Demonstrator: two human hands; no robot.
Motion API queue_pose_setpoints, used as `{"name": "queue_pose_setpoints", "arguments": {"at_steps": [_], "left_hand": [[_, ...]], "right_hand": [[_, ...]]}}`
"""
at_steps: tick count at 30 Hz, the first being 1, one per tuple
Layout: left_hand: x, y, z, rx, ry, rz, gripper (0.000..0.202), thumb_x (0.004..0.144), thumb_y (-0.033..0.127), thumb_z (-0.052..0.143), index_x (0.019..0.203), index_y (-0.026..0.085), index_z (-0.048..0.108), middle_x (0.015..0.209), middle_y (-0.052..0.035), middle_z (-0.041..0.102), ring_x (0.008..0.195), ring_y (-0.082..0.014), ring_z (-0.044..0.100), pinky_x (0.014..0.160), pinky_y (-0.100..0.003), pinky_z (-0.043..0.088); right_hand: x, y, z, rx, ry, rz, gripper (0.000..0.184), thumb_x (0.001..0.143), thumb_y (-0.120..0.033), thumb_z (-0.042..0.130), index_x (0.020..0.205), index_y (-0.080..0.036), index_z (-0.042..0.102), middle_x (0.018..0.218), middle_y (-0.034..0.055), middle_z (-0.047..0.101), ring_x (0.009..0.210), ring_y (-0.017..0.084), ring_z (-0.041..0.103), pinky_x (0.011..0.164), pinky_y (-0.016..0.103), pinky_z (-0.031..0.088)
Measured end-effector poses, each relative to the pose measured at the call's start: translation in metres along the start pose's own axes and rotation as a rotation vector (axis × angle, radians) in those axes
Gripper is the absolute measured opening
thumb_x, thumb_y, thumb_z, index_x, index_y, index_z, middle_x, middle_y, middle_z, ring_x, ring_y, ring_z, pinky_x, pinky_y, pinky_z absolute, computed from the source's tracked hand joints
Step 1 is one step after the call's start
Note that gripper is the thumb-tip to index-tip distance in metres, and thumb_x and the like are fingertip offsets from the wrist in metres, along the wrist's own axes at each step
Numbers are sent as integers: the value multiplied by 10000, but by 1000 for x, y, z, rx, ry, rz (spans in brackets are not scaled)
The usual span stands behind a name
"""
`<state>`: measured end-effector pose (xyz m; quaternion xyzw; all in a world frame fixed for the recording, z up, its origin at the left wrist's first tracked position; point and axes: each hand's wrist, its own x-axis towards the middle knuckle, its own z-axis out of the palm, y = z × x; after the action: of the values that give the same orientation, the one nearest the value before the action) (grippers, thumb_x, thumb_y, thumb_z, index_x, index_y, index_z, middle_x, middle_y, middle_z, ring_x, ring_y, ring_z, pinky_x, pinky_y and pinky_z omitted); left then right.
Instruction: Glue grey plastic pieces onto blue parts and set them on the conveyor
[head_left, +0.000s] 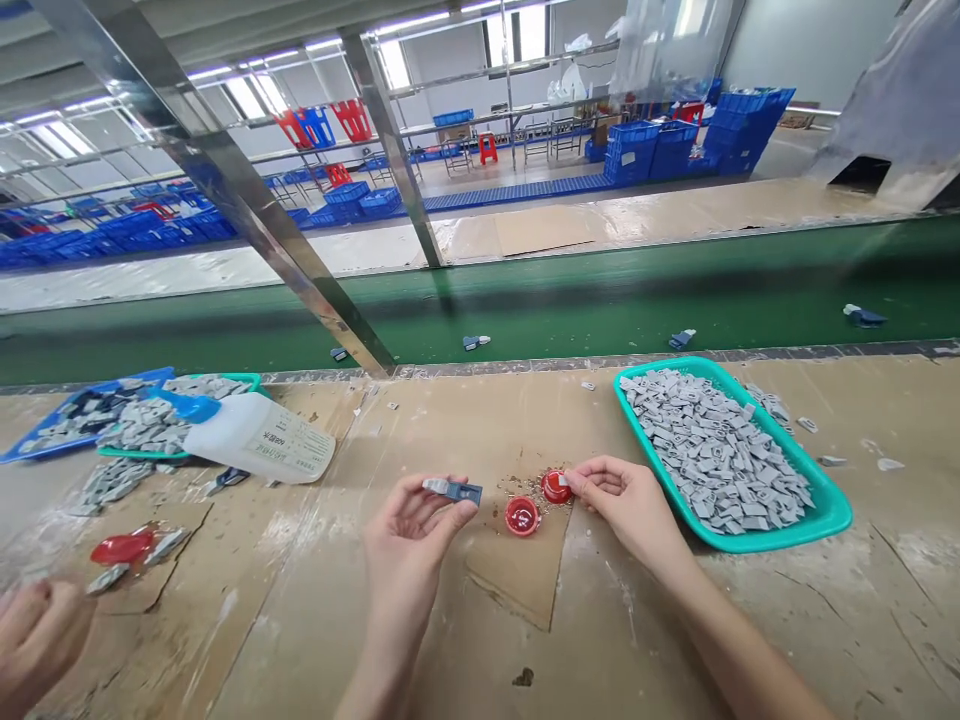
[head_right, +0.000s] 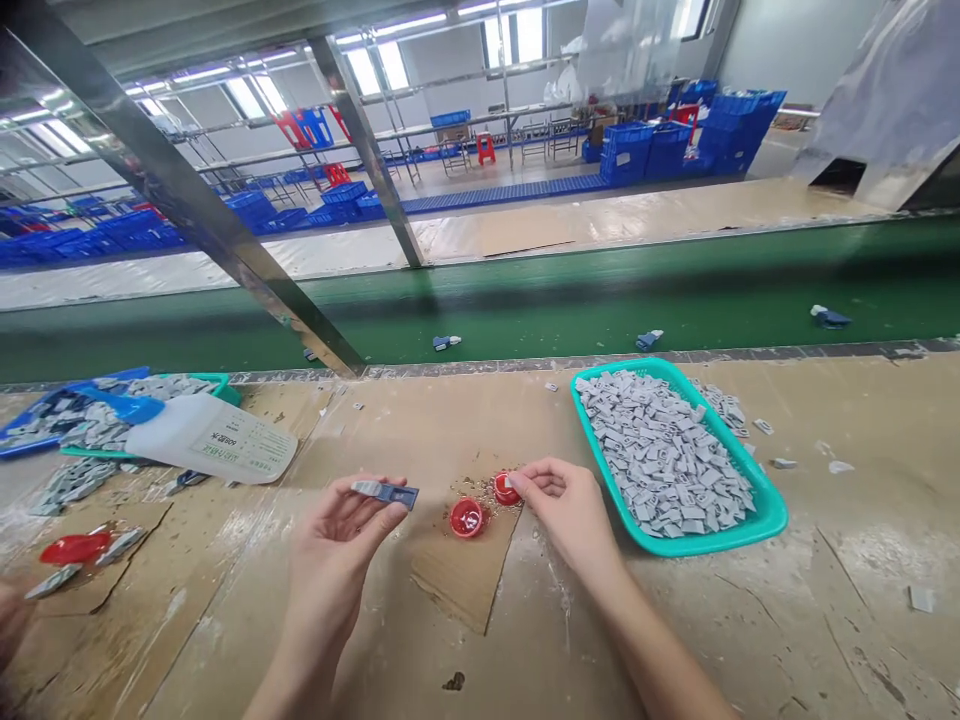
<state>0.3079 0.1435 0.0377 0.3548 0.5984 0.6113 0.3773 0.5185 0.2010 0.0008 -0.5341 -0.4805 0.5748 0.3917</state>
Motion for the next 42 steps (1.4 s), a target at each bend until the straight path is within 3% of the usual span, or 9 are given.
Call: {"name": "queue_pose_setpoints", "arguments": {"at_steps": [7, 13, 19, 25, 35, 38, 42], "left_hand": [[-9, -13, 6, -38, -24, -70, 341, 618, 189, 813, 897, 174, 616, 946, -70, 730, 883, -195, 697, 795, -280, 583], [-18, -15, 20, -65, -34, -78, 323, 620, 176, 806, 884, 171, 619, 931, -69, 733, 905, -204, 693, 813, -302, 584], [-28, -16, 41, -88, -61, -92, 311, 589, 166, 823, 838, 177, 635, 866, -44, 727, 853, -188, 692, 753, -284, 603], [-36, -12, 53, -61, -46, -126, 308, 574, 170, 826, 813, 182, 632, 837, -38, 719, 784, -204, 707, 715, -307, 620], [-43, -13, 57, -26, -58, -54, 266, 586, 142, 814, 809, 206, 682, 834, -15, 732, 752, -203, 718, 712, -305, 630], [-42, -12, 54, 19, -113, 32, 224, 618, 126, 796, 799, 228, 711, 858, -6, 740, 772, -200, 721, 739, -300, 627], [-39, -9, 53, 54, -208, 153, 170, 662, 108, 765, 761, 238, 722, 858, -3, 740, 754, -200, 721, 713, -308, 634]], "right_hand": [[1, 8, 3, -13, -10, 7, 374, 686, -511, 740, 725, -155, 632, 623, 35, 627, 567, 152, 531, 529, 259, 386], [-1, 1, 1, 109, -35, 101, 397, 654, -524, 762, 721, -156, 630, 599, 4, 599, 541, 124, 479, 529, 245, 360], [-13, -12, -3, 352, -191, 204, 323, 706, -438, 767, 739, -150, 623, 667, -3, 586, 566, 87, 432, 548, 210, 331], [-26, -22, 0, 415, -296, 227, 295, 729, -408, 759, 727, -160, 599, 648, -13, 560, 570, 88, 410, 539, 209, 299], [-28, -17, 5, 291, -340, 187, 368, 744, -499, 709, 724, -179, 529, 604, -35, 527, 534, 85, 382, 482, 203, 248], [-29, -15, 5, 289, -382, 212, 394, 748, -524, 694, 760, -211, 454, 597, -56, 512, 515, 82, 354, 442, 190, 213], [-29, -15, 4, 354, -491, 297, 398, 743, -530, 696, 877, -225, 477, 692, -41, 540, 585, 97, 456, 431, 165, 283]]}}
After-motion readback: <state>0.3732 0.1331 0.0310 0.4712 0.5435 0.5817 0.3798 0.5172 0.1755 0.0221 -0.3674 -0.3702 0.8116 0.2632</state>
